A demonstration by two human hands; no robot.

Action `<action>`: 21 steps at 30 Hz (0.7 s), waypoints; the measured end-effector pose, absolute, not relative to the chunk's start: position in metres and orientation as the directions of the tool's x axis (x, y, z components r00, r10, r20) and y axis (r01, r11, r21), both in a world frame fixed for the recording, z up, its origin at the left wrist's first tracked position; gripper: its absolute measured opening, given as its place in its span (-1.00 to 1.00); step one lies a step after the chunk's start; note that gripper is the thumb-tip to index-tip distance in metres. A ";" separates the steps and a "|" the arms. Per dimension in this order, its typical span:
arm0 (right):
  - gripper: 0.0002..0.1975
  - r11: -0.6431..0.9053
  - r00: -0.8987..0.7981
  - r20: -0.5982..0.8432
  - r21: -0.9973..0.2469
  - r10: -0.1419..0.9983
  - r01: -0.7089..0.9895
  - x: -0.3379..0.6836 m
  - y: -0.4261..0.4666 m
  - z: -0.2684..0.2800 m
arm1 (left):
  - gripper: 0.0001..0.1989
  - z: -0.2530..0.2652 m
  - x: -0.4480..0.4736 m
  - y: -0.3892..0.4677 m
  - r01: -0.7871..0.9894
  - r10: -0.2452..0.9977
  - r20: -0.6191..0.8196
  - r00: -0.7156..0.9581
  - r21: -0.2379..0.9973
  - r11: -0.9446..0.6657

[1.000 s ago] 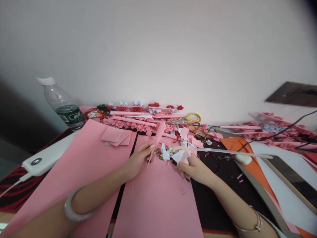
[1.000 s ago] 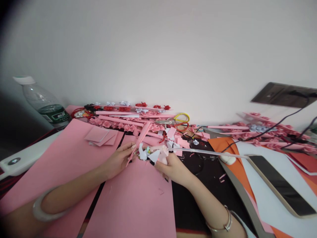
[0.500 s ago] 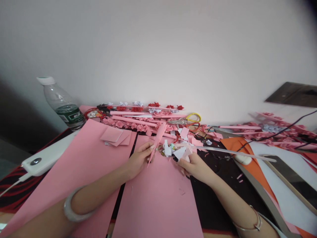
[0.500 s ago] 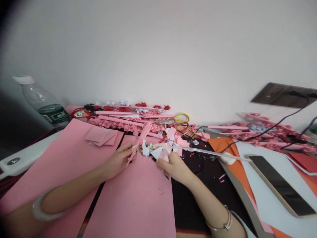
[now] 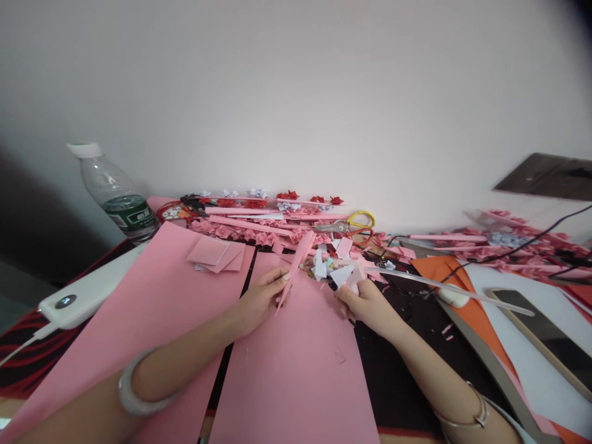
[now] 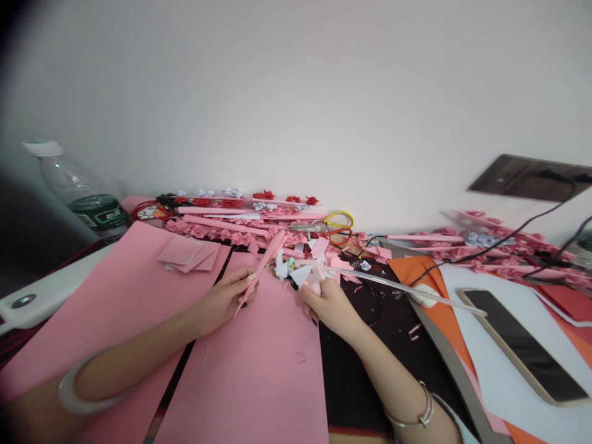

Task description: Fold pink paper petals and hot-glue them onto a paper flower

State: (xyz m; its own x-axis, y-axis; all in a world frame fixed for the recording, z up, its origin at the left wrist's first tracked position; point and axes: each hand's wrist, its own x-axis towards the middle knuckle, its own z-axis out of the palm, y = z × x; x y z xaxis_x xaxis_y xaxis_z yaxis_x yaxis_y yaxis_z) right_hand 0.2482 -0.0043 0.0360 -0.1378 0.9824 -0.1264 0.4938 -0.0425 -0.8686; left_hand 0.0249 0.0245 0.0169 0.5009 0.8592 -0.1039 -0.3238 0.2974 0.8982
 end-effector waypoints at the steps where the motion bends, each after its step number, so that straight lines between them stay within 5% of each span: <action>1: -0.63 -0.042 -0.122 -0.115 -0.874 0.986 0.484 0.249 -0.003 0.035 | -0.77 0.017 0.025 0.024 -0.329 0.859 -0.104 0.502 0.895 0.301; 16: -0.63 -0.088 0.068 -0.068 -0.932 0.995 0.351 0.254 0.004 0.028 | -0.78 0.017 0.025 0.023 -0.337 0.828 -0.108 0.550 0.879 0.339; 21: -0.66 -0.100 -0.015 -0.112 -0.931 0.994 0.351 0.254 0.002 0.031 | -0.78 0.017 0.024 0.024 -0.363 0.837 -0.118 0.535 0.862 0.354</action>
